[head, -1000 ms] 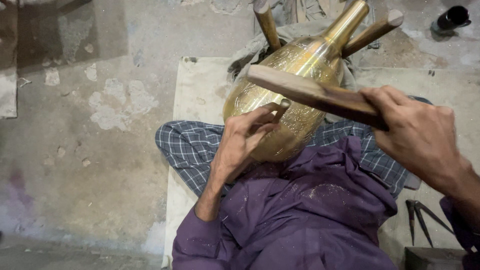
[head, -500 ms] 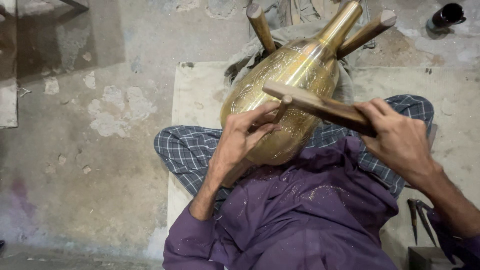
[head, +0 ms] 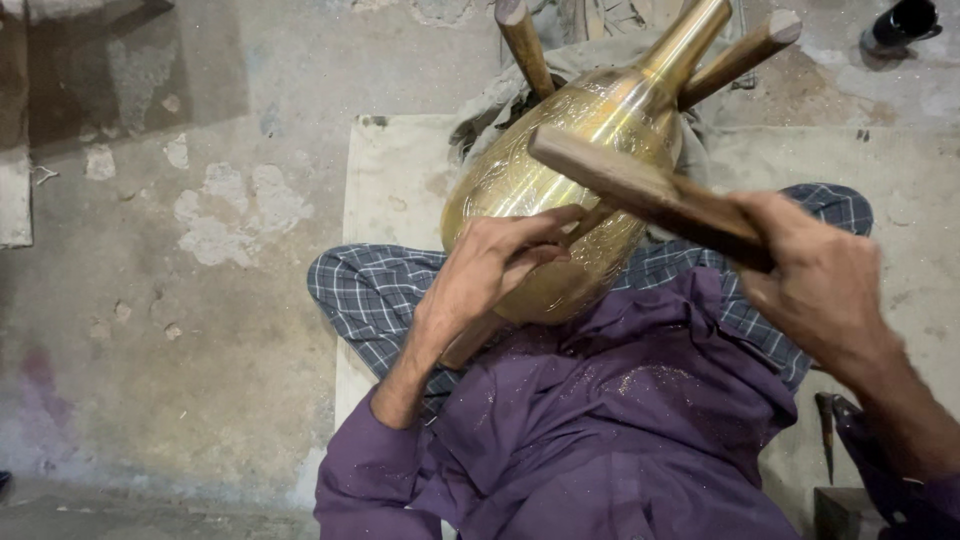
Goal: The person sits cross-legged on the floor with a large brass vessel resting on their lap. They hold a small punch against the vessel's surface and repeatedly strike it with a wooden mallet, working the surface in sections to engrave a decorative pattern, repositioning the punch as they go.
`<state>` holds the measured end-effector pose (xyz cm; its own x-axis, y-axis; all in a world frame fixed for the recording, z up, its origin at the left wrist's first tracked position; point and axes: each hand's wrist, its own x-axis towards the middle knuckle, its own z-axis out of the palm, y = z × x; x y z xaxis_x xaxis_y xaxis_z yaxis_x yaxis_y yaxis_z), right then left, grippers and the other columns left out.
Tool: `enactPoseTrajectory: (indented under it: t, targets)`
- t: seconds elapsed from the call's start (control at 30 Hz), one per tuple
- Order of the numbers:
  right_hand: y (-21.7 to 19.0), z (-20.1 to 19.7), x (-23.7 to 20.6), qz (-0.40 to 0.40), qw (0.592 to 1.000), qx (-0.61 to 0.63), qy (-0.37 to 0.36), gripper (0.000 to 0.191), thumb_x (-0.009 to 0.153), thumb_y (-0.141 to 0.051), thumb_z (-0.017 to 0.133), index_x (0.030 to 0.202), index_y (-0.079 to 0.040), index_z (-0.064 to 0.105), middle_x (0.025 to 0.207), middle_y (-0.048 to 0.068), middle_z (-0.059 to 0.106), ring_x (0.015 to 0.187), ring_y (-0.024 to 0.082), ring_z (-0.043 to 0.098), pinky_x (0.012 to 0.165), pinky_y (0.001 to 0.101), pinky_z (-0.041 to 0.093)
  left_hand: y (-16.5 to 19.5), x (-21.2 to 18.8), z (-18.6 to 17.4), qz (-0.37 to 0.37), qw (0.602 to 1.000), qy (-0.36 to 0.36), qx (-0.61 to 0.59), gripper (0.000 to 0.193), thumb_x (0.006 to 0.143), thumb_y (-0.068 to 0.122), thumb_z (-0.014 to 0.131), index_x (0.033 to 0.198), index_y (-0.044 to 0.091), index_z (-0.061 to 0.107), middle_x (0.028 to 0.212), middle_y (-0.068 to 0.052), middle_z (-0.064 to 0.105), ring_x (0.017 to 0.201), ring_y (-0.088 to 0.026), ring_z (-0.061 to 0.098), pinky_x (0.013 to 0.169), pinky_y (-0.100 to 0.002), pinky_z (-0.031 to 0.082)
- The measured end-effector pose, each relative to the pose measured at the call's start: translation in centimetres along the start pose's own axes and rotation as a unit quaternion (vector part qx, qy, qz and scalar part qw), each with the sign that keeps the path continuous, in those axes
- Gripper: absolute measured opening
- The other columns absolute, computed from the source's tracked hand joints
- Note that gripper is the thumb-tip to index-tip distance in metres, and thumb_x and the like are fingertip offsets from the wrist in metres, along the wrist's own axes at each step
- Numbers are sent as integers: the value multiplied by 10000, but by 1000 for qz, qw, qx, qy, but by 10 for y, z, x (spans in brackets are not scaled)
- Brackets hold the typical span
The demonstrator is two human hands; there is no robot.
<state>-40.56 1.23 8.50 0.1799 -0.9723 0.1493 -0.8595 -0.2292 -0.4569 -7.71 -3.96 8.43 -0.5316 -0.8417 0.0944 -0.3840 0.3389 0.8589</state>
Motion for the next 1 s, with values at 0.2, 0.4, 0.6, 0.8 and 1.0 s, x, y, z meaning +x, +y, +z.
enactPoseTrajectory:
  t: [0.2, 0.4, 0.6, 0.8, 1.0]
  targets:
    - [-7, 15, -12, 18, 988, 131, 82, 335, 966, -113, 711, 1273, -84, 578, 1020, 40, 671, 826, 148, 672, 718, 321, 601, -5, 4, 1, 98, 995, -23, 8, 524, 915, 80, 712, 1415, 202, 611, 1274, -52, 758, 1042, -183, 786, 918, -332, 660]
    - [-6, 26, -24, 21, 983, 148, 110, 338, 944, -50, 709, 1248, -49, 561, 1005, 83, 697, 839, 160, 699, 738, 319, 600, -13, 9, 4, 59, 995, -73, 44, 565, 893, 113, 728, 1426, 253, 601, 1159, -11, 782, 913, -167, 793, 861, -341, 651]
    - [2, 42, -40, -2, 975, 159, 156, 327, 983, -36, 731, 1278, -29, 590, 976, 123, 686, 844, 199, 700, 781, 321, 582, -10, 17, 4, 81, 990, -104, 54, 524, 913, 160, 714, 1413, 282, 611, 1153, 29, 792, 910, -119, 791, 819, -319, 641]
    - [14, 58, -52, -1, 979, 124, 163, 335, 949, 1, 728, 1259, -28, 605, 1098, 139, 699, 960, 217, 709, 836, 355, 603, -4, 21, 3, 79, 983, -142, 81, 475, 910, 152, 673, 1361, 299, 646, 1165, 60, 790, 879, -93, 784, 759, -304, 636]
    - [18, 71, -60, 10, 983, 110, 144, 346, 918, -33, 718, 1238, -70, 594, 983, 125, 714, 820, 219, 726, 701, 364, 608, 1, 21, 7, 3, 968, -215, 130, 445, 991, 105, 522, 1342, 346, 653, 1172, 81, 778, 788, -102, 762, 697, -300, 637]
